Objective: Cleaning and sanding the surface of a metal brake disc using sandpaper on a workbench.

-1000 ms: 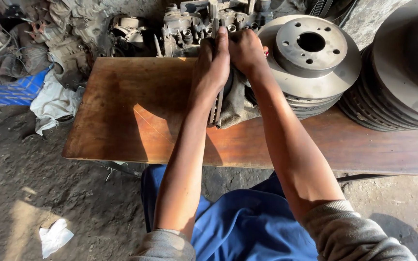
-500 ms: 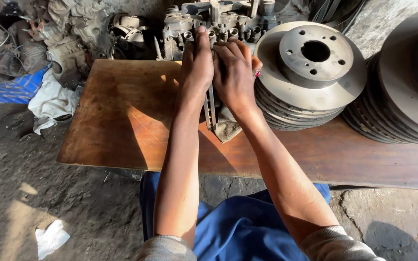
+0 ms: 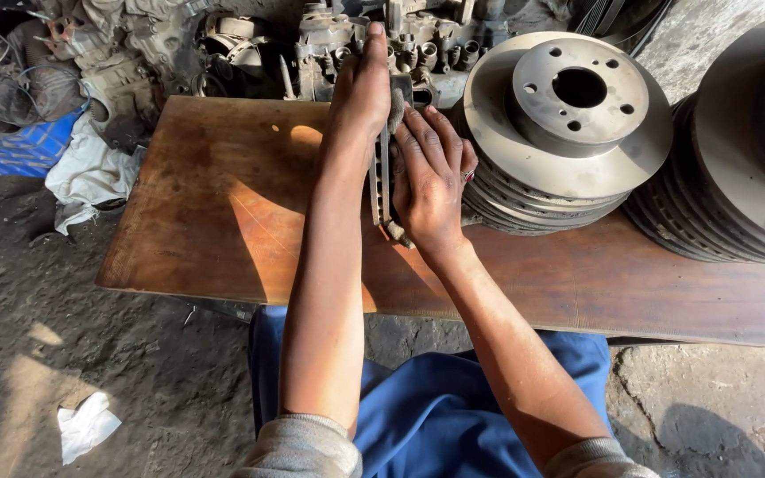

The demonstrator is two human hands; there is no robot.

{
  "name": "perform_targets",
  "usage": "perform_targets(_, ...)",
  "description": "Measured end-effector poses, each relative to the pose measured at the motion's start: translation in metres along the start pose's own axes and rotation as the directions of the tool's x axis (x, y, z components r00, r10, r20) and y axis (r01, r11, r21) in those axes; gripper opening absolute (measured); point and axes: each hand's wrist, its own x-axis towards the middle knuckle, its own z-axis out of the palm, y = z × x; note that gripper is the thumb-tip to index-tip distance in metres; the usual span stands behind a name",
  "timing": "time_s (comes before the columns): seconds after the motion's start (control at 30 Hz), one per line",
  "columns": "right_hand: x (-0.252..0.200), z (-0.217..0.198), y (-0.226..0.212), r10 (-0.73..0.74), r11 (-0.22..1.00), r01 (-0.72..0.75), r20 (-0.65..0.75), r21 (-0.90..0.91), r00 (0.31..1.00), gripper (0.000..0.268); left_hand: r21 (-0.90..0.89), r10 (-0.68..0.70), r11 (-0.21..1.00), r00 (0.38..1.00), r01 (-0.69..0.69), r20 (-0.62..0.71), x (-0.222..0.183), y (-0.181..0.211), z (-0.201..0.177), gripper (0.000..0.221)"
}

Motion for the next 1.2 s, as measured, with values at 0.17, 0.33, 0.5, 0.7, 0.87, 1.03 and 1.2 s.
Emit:
perform_targets(0.17,-0.002,-0.003,-0.002,-0.024,1.0,0.023,0.015,0.021,1.0,0.033,0.009,-0.015,1.0,1.0,0.015,0.003,-0.006,0.001,-0.003,0.107)
perform_targets(0.33,0.027,-0.008,0.001,0.116,0.966,-0.111,-0.006,0.233,0.993,0.024,0.068,0.103,0.992,0.993,-0.107,0.061,0.0,0.003,-0.003,0.104)
perform_targets(0.5,0.077,0.026,0.047,0.332,0.916,-0.368,0.215,0.158,0.918,0.021,0.064,0.098,0.992,0.99,-0.105,0.106,-0.003,0.003,-0.005,0.088)
perform_targets(0.7,0.111,0.068,0.092,0.456,0.865,-0.501,0.406,0.005,0.792,0.028,0.058,0.064,0.996,0.995,-0.068,0.074,0.004,-0.004,-0.003,0.099)
perform_targets(0.87,0.113,0.07,0.094,0.548,0.768,-0.64,0.491,0.024,0.677,0.023,-0.003,0.125,0.992,0.989,-0.126,0.078,0.014,-0.01,0.0,0.096)
perform_targets(1.03,0.096,0.052,0.085,0.325,0.887,-0.428,0.424,0.174,0.845,0.022,-0.096,0.199,0.978,0.972,-0.187,0.126,0.008,-0.002,-0.002,0.089)
perform_targets(1.2,0.077,0.022,0.042,0.27,0.928,-0.325,0.269,0.184,0.924,0.024,-0.046,0.101,0.994,0.989,-0.096,0.107,0.008,0.003,-0.004,0.068)
